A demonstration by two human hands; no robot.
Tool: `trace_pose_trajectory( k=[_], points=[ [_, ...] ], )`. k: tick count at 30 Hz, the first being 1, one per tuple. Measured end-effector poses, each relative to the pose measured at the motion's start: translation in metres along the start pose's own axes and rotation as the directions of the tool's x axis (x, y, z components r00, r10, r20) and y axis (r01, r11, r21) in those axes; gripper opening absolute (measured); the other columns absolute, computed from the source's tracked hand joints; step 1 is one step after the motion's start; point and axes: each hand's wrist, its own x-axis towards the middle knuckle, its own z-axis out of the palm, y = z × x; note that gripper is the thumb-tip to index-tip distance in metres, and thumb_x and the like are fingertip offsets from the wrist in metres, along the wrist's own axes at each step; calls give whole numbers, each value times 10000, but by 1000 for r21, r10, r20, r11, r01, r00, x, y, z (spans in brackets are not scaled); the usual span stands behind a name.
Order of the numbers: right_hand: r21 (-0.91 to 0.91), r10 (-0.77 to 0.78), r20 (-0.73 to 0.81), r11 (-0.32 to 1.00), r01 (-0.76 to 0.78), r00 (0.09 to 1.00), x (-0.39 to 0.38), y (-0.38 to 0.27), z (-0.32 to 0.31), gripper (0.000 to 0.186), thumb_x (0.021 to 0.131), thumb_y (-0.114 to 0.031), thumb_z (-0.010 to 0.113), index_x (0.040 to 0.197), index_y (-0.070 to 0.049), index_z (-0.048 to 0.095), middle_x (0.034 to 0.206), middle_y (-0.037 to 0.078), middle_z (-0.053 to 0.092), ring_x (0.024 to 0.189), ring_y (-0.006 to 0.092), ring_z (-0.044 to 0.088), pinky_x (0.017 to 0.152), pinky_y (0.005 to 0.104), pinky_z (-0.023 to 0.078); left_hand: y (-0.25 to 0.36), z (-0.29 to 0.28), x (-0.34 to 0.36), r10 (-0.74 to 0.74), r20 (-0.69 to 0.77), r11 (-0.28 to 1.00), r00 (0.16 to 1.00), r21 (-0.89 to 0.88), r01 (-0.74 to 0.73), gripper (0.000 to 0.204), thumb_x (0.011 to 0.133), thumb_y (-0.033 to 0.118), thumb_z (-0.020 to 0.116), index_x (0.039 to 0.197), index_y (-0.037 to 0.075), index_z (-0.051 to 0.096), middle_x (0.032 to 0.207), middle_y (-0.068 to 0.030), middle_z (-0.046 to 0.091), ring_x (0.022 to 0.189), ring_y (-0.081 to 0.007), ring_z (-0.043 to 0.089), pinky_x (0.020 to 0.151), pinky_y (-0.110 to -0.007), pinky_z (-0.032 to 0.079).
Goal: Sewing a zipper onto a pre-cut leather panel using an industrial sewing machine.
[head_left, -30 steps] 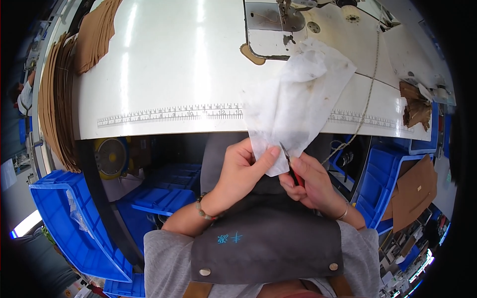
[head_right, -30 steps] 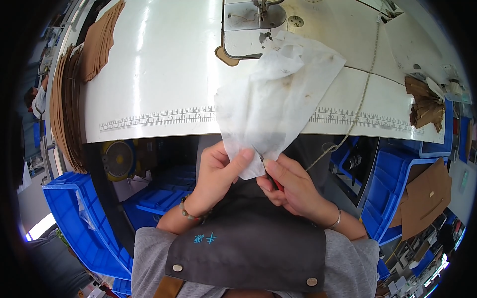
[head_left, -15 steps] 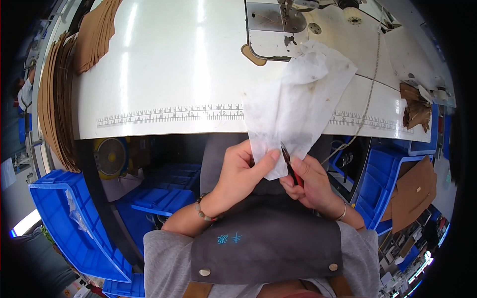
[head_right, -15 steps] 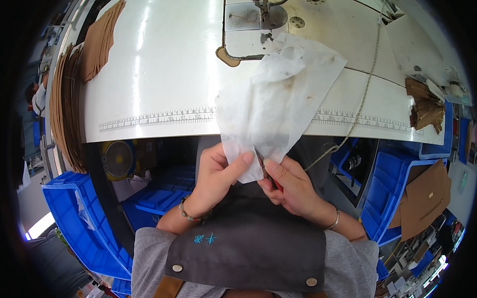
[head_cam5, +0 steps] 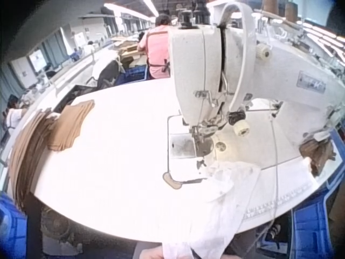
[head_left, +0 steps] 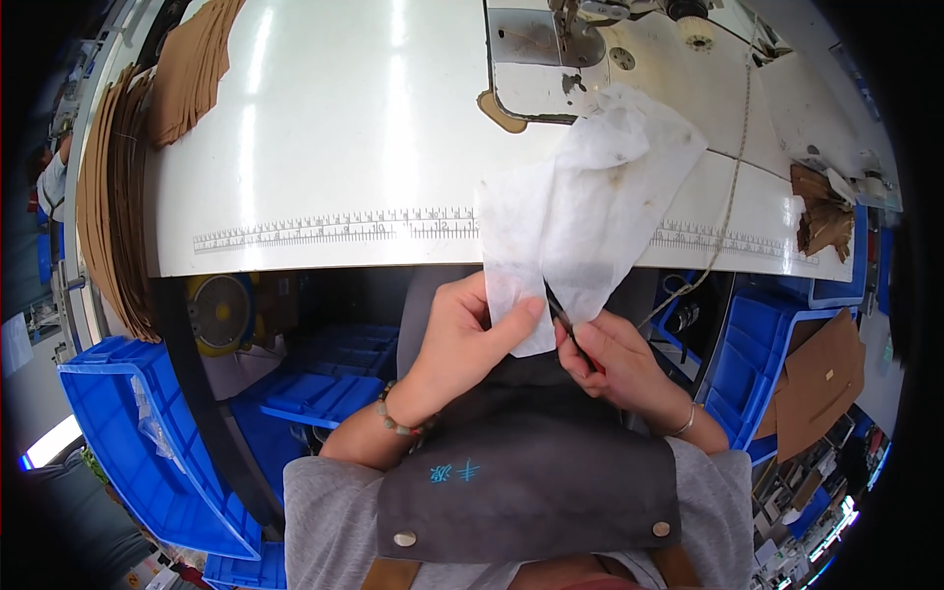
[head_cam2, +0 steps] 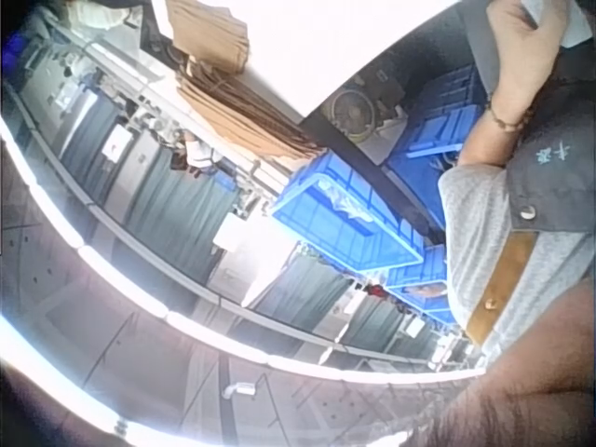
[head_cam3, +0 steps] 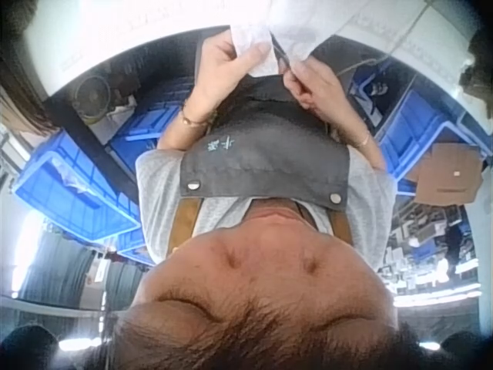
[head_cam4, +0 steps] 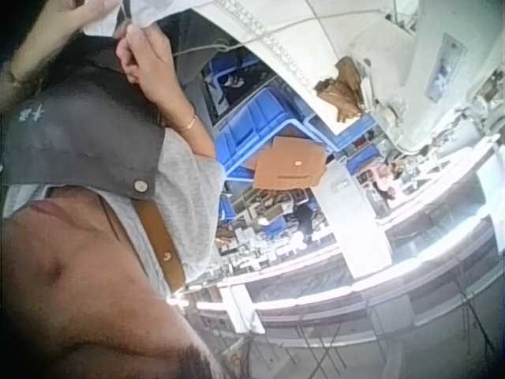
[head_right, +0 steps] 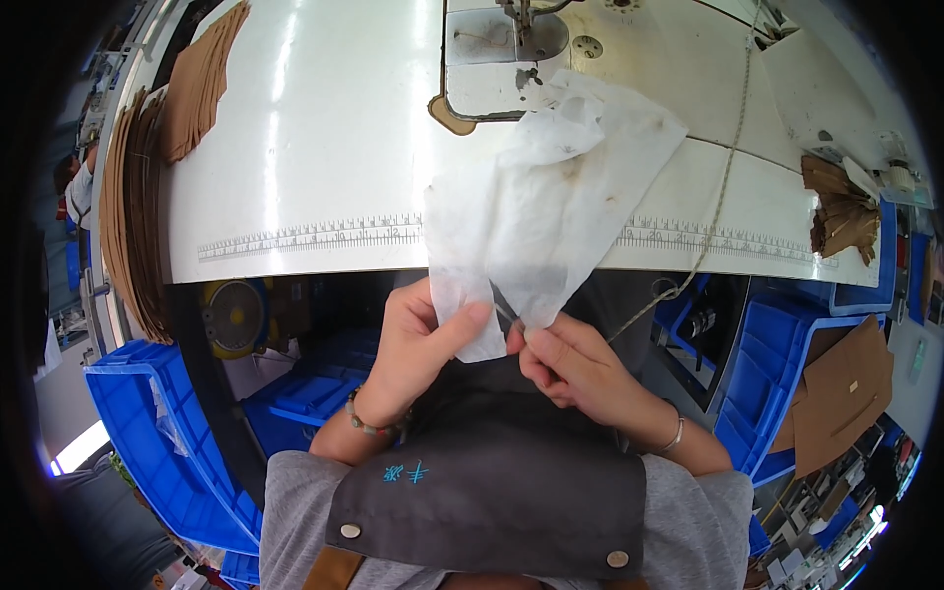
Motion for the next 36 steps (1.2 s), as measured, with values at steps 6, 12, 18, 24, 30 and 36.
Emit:
trace_pose_trajectory(
  k=[6,12,18,24,30,36],
  points=[
    [-654,-309,259,641,402,915,-29,-39,2,296,979,-255,725,1125,-11,644,837,17,648,635,50,509,563,223,405,0,-9,4,-50,-18,999,999,-11,50,216,1025,181,690,1060,-19,763,939,-46,761,823,-73,672,744,-252,535],
    [-952,-708,298,-171,253,640,12,-50,7,593,718,-116,821,1293,-103,675,777,5,648,598,167,598,550,313,460,-2,3,3,-97,-35,991,995,-101,93,220,1005,196,725,1043,-14,777,918,-54,763,773,-62,651,694,-235,506],
    [-897,-624,349,-438,58,699,25,-53,11,728,724,-213,819,1431,-181,644,684,6,521,599,190,567,548,358,436,20,-21,-7,-74,50,876,996,-474,89,220,1009,187,707,1006,-20,783,855,-32,740,724,-60,619,680,-212,471],
    [-886,-619,364,-462,52,697,25,-58,11,705,759,-280,817,1435,-188,637,701,4,543,595,189,568,544,351,436,22,-29,-6,-63,1,959,998,-278,60,251,1012,221,714,1030,-20,781,852,-19,727,709,-49,596,643,-206,438],
    [-954,-720,301,-237,185,626,6,-54,11,473,886,-299,777,1282,-73,651,798,21,626,643,183,617,562,314,457,7,-6,-6,-59,-38,994,998,-96,55,230,1014,204,725,1106,-3,770,939,-6,753,796,-26,630,669,-204,483],
    [-796,-613,129,405,450,779,-17,-33,9,279,1070,-260,588,1157,3,621,849,67,615,700,109,531,648,271,440,-5,11,-2,-6,12,997,1000,-76,7,241,1048,217,679,1119,-4,745,942,4,744,806,-26,623,703,-210,499]
  ],
)
